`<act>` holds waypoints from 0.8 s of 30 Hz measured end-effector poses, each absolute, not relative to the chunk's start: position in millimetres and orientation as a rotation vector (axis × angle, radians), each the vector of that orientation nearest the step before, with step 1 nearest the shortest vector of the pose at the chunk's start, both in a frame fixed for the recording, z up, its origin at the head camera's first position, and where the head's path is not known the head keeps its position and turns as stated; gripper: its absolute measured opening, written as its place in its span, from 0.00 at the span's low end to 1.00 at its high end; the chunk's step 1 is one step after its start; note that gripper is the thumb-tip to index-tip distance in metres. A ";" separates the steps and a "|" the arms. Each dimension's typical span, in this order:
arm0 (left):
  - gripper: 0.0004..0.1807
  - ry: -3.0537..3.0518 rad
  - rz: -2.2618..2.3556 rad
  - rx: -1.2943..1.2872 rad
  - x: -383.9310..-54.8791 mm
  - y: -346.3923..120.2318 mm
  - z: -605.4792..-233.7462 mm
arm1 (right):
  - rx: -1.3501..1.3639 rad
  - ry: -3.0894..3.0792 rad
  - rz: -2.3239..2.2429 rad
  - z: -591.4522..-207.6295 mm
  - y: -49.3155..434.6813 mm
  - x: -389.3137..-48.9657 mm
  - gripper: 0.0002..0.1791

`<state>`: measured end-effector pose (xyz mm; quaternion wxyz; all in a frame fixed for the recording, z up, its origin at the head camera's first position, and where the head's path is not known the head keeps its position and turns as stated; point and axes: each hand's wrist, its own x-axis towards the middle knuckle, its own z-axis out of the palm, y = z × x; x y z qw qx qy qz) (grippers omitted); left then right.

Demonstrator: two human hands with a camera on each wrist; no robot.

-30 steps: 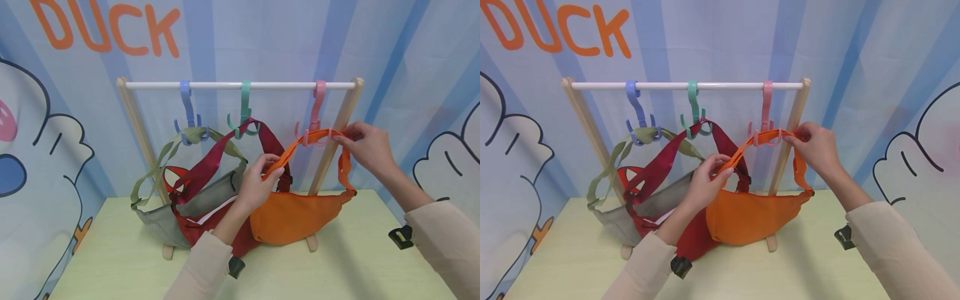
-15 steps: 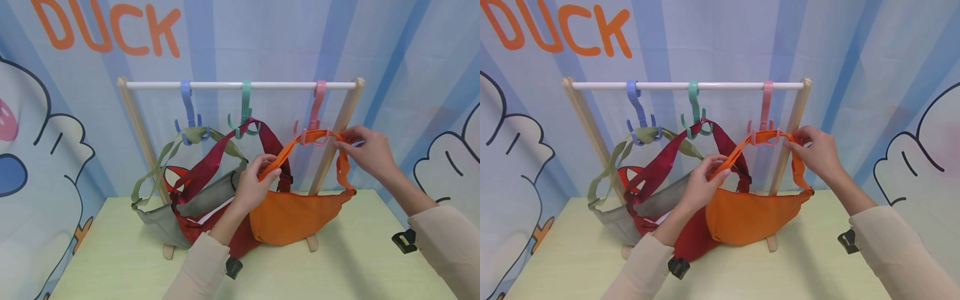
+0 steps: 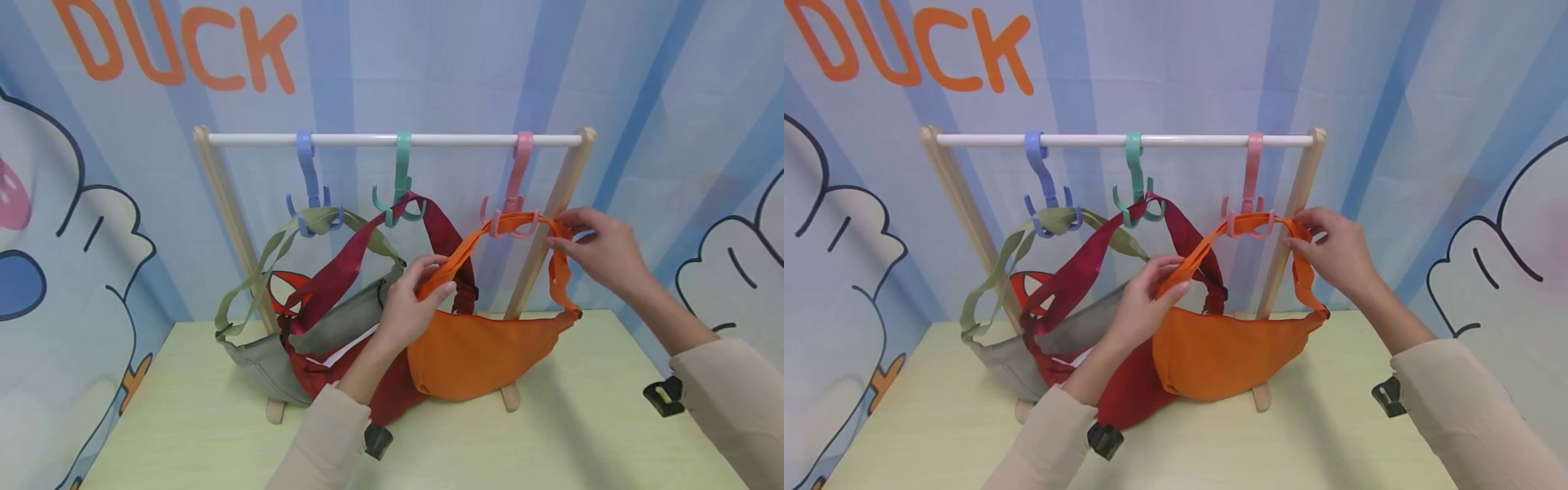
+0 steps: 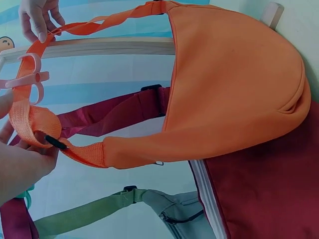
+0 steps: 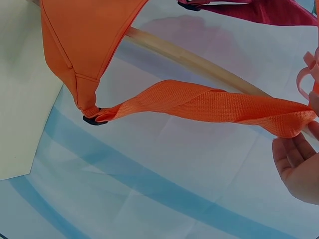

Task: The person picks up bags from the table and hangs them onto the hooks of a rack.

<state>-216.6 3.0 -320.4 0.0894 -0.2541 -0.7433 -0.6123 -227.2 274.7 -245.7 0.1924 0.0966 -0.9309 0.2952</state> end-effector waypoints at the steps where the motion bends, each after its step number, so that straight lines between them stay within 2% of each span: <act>1: 0.21 -2.209 -1.826 -0.757 -216.7 2.5 -321.1 | 0.271 -2.612 0.826 -245.9 274.7 -227.4 0.24; 8: 0.23 -2.217 -1.853 -0.772 -212.8 -0.8 -317.8 | 0.276 -2.610 0.820 -247.1 274.9 -228.2 0.24; 17: 0.22 -2.220 -1.824 -0.780 -189.1 -5.3 -293.5 | 0.287 -2.619 0.798 -248.2 275.6 -227.3 0.24; 24: 0.24 -2.164 -1.817 -0.808 -205.7 -6.7 -313.8 | 0.290 -2.629 0.816 -248.9 275.7 -226.8 0.25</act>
